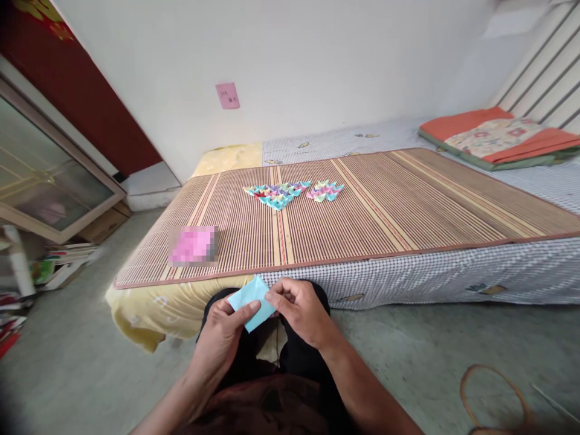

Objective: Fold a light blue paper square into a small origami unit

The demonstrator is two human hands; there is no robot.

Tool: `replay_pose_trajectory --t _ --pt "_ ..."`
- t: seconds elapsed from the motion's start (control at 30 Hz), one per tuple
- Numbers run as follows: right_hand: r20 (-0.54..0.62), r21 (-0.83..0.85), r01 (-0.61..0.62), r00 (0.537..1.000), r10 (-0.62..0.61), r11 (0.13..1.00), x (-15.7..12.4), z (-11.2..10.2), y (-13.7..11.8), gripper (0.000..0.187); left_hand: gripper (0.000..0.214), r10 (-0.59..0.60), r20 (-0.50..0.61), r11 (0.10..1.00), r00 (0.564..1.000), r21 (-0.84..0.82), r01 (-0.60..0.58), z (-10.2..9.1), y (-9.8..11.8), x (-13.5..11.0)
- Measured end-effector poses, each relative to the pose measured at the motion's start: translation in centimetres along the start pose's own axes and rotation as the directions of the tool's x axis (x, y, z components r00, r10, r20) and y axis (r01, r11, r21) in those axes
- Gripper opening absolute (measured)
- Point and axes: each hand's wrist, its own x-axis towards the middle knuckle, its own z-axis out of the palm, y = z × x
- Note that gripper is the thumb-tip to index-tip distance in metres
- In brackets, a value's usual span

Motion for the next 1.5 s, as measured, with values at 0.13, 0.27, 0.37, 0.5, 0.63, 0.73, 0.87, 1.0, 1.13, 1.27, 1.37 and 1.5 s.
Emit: replay_pose_trajectory --t 0.13,0.27,0.37,0.5,0.63,0.73,0.87,1.0,1.13,1.27,1.37,1.5 --pt "-0.017 0.101 0.005 1.000 -0.004 0.995 0.1 0.6 -0.2 0.027 0.026 0.051 0.011 0.984 0.999 0.172 -0.052 0.0 0.2 -0.3" --pt "-0.080 0.096 0.021 0.997 -0.013 0.995 0.0 1.3 0.0 0.036 0.031 0.063 0.065 0.947 0.996 0.310 -0.080 0.1 0.6 -0.4" --pt "-0.080 0.066 0.005 0.997 0.000 0.998 -0.1 1.2 0.2 0.038 0.040 0.093 0.123 0.896 0.988 0.423 -0.137 -0.1 0.9 -0.4" --pt "-0.080 0.020 0.012 0.997 -0.010 1.000 -0.1 0.9 0.3 0.042 0.045 0.113 0.157 0.874 0.981 0.454 -0.174 -0.2 1.0 -0.5" --pt "-0.097 -0.013 0.009 0.995 -0.010 1.000 -0.2 0.6 0.2 0.044 0.047 0.021 0.187 0.924 0.982 0.372 -0.091 -0.1 0.8 -0.5" --pt "-0.102 0.007 -0.002 0.995 0.002 1.000 -0.2 0.2 0.2 0.043 0.055 0.030 0.128 0.919 0.991 0.386 -0.078 -0.5 0.6 -0.4" --pt "-0.108 0.009 -0.010 0.994 0.011 1.000 -0.1 -0.1 0.3 0.042 0.051 0.100 0.049 0.917 0.994 0.382 -0.111 -1.3 0.3 0.1" --pt "-0.092 -0.056 0.009 0.996 -0.014 0.998 0.0 0.3 0.2 0.043 0.044 -0.032 0.089 0.937 0.995 0.348 -0.001 -1.1 0.2 0.1" --pt "-0.098 -0.096 0.020 0.995 -0.030 0.995 -0.1 0.5 0.4 0.043 0.050 -0.012 0.114 0.913 0.993 0.405 -0.035 -0.7 0.2 -0.1" --pt "-0.117 -0.080 0.002 0.993 -0.011 0.997 -0.1 0.0 0.6 0.043 0.058 -0.013 0.137 0.886 0.991 0.460 -0.052 -0.8 0.0 -0.2" --pt "-0.125 -0.036 -0.024 0.992 0.020 0.999 0.0 -0.1 0.6 0.040 0.053 -0.057 0.133 0.908 0.990 0.420 -0.003 -0.9 -0.6 -0.2" --pt "-0.129 -0.022 -0.036 0.991 0.033 0.999 0.2 0.3 0.5 0.039 0.043 -0.114 0.135 0.946 0.984 0.317 0.067 -0.7 -1.3 -0.2"
